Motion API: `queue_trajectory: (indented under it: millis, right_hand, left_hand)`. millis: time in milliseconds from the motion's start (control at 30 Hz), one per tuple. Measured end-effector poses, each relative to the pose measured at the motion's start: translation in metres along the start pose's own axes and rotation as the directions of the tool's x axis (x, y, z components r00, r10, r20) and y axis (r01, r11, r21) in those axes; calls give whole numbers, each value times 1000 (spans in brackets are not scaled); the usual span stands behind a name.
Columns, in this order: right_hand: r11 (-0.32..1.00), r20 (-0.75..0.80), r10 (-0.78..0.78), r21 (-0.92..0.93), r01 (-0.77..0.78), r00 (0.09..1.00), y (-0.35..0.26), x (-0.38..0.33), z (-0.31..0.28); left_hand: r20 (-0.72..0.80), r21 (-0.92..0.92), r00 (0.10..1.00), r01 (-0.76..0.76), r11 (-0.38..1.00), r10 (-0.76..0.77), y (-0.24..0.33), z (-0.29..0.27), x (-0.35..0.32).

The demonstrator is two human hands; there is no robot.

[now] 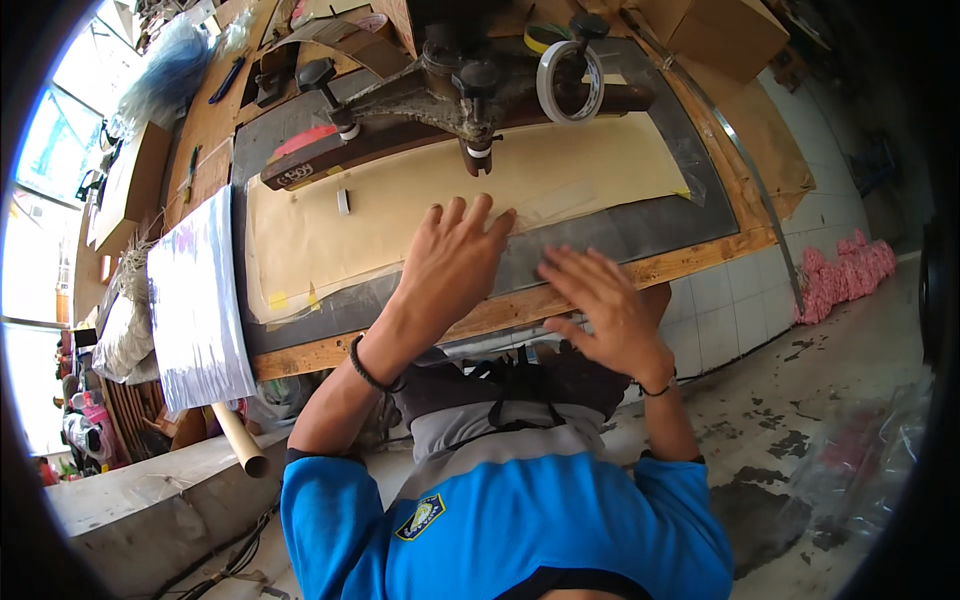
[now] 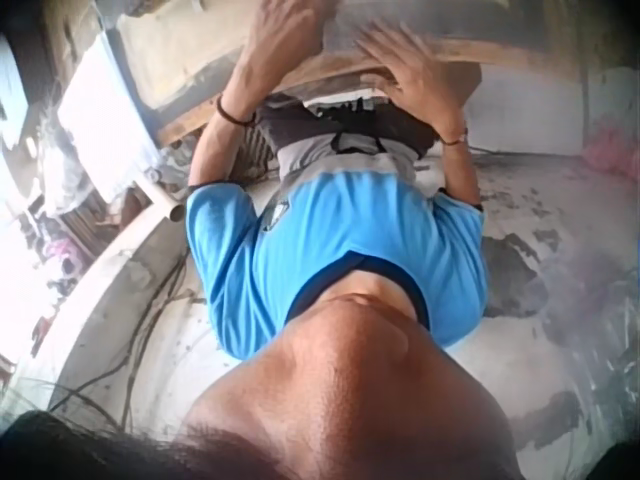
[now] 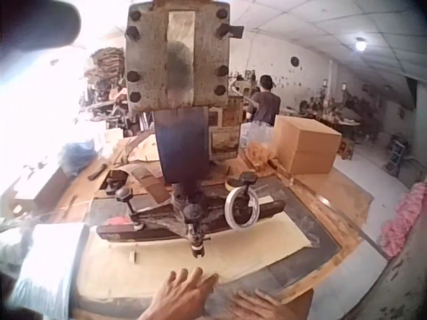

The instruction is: The person places a thin plastic sheet onto a work surface and uses a heat sealing machine to press down and seal sections of the plastic, repeating the process with another plastic item.

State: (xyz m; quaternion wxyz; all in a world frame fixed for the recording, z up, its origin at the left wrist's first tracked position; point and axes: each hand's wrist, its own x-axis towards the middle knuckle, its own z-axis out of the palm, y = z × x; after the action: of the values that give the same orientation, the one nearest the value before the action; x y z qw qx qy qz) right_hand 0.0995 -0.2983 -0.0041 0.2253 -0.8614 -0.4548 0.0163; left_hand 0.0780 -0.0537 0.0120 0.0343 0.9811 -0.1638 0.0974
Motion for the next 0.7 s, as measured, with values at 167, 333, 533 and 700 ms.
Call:
queue_trajectory:
  millis: [167,333,533,700]
  right_hand:
    - [993,-66,41,-111,-49,997,20,9,-3]
    - [992,-85,42,-116,-52,996,22,5,2]
    - [991,-74,66,-111,-74,995,21,1,1]
    - [995,-70,55,-85,-61,996,21,2,-1]
  left_hand:
    - [-33,-24,985,-170,985,169,6,7,25]
    - [-42,-65,980,-198,978,195,6,18,34]
    - [-18,-61,990,-143,988,142,11,14,33]
    - [-13,-60,987,-162,985,162,9,14,37]
